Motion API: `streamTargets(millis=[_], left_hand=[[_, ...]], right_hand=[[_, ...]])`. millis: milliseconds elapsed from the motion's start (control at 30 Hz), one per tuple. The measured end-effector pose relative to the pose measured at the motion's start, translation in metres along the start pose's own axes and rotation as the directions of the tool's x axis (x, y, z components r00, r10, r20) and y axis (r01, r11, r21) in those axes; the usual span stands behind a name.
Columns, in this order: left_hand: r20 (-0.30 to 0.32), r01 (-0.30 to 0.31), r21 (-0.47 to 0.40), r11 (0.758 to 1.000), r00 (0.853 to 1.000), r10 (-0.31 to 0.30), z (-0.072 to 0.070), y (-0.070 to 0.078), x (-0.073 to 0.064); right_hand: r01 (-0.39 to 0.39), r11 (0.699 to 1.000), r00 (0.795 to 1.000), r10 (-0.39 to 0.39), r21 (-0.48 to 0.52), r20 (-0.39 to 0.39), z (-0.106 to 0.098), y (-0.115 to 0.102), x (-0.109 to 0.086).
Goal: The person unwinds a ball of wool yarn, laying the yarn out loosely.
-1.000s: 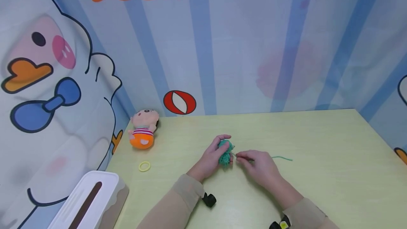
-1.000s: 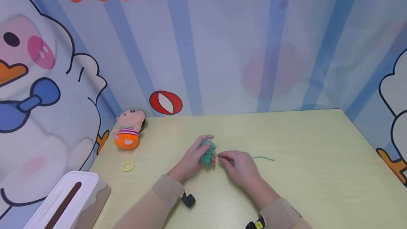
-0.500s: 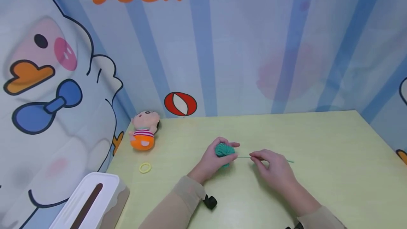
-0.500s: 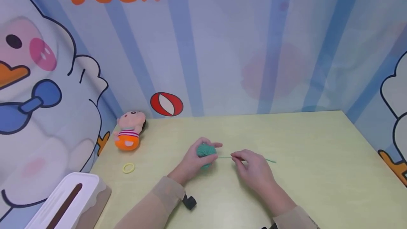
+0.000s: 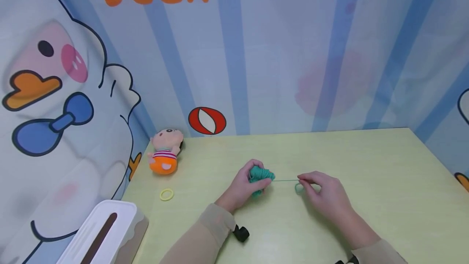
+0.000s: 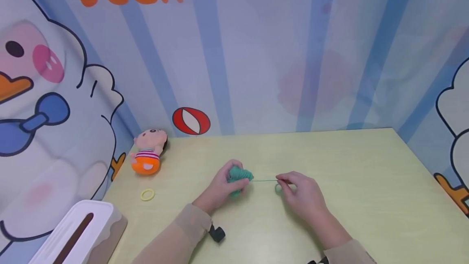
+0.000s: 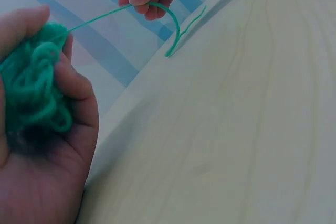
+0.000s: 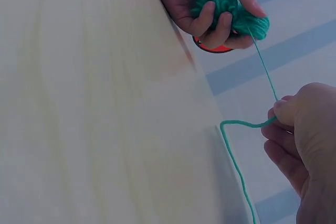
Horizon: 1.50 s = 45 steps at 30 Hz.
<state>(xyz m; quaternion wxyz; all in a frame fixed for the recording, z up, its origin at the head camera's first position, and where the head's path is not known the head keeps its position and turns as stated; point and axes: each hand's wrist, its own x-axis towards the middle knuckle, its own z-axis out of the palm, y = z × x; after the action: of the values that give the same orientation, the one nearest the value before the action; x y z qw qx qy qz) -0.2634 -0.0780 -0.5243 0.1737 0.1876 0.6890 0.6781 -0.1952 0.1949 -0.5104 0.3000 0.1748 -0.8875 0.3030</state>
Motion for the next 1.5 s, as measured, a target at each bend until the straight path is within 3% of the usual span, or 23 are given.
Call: streamTargets(millis=[100, 267, 567, 767, 900, 1000, 1233, 1400, 1500], left_hand=[[0.002, -0.006, 0.037, 0.999, 1.0, 0.006, -0.001, 0.001, -0.001], [0.069, -0.007, -0.028, 1.0, 0.998, 0.009, 0.0, 0.003, -0.001], [0.088, 0.004, -0.058, 0.998, 0.996, 0.001, 0.002, 0.006, 0.0], [0.128, -0.001, -0.174, 0.985, 0.992, 0.023, 0.002, 0.004, 0.0], [0.102, -0.005, -0.19, 0.982, 0.994, 0.025, 0.002, 0.004, 0.0], [0.066, -0.005, -0.142, 0.99, 0.998, 0.014, 0.001, 0.004, -0.001], [0.103, -0.008, -0.192, 0.981, 0.994, 0.029, 0.001, 0.005, -0.002], [0.063, -0.024, -0.162, 0.986, 0.997, 0.034, 0.002, 0.005, -0.001], [0.075, -0.031, -0.189, 0.982, 0.996, 0.046, 0.002, 0.005, -0.001]], right_hand=[[-0.004, 1.0, 1.0, 0.004, 0.002, -0.006, -0.005, 0.004, 0.0], [0.009, 1.0, 1.0, -0.009, 0.005, -0.021, -0.01, 0.012, -0.001], [-0.039, 0.999, 0.999, 0.039, -0.016, -0.028, -0.02, 0.021, -0.003], [-0.043, 0.999, 0.998, 0.042, -0.011, -0.05, -0.025, 0.027, -0.004], [-0.055, 0.998, 0.997, 0.054, -0.012, -0.055, -0.029, 0.029, -0.004], [-0.074, 0.997, 0.996, 0.073, -0.013, -0.047, -0.031, 0.03, -0.004], [-0.109, 0.994, 0.992, 0.108, -0.018, -0.061, -0.035, 0.038, -0.006], [-0.133, 0.991, 0.989, 0.132, -0.015, -0.067, -0.039, 0.042, -0.006], [-0.165, 0.986, 0.985, 0.163, -0.021, -0.065, -0.043, 0.044, -0.007]])
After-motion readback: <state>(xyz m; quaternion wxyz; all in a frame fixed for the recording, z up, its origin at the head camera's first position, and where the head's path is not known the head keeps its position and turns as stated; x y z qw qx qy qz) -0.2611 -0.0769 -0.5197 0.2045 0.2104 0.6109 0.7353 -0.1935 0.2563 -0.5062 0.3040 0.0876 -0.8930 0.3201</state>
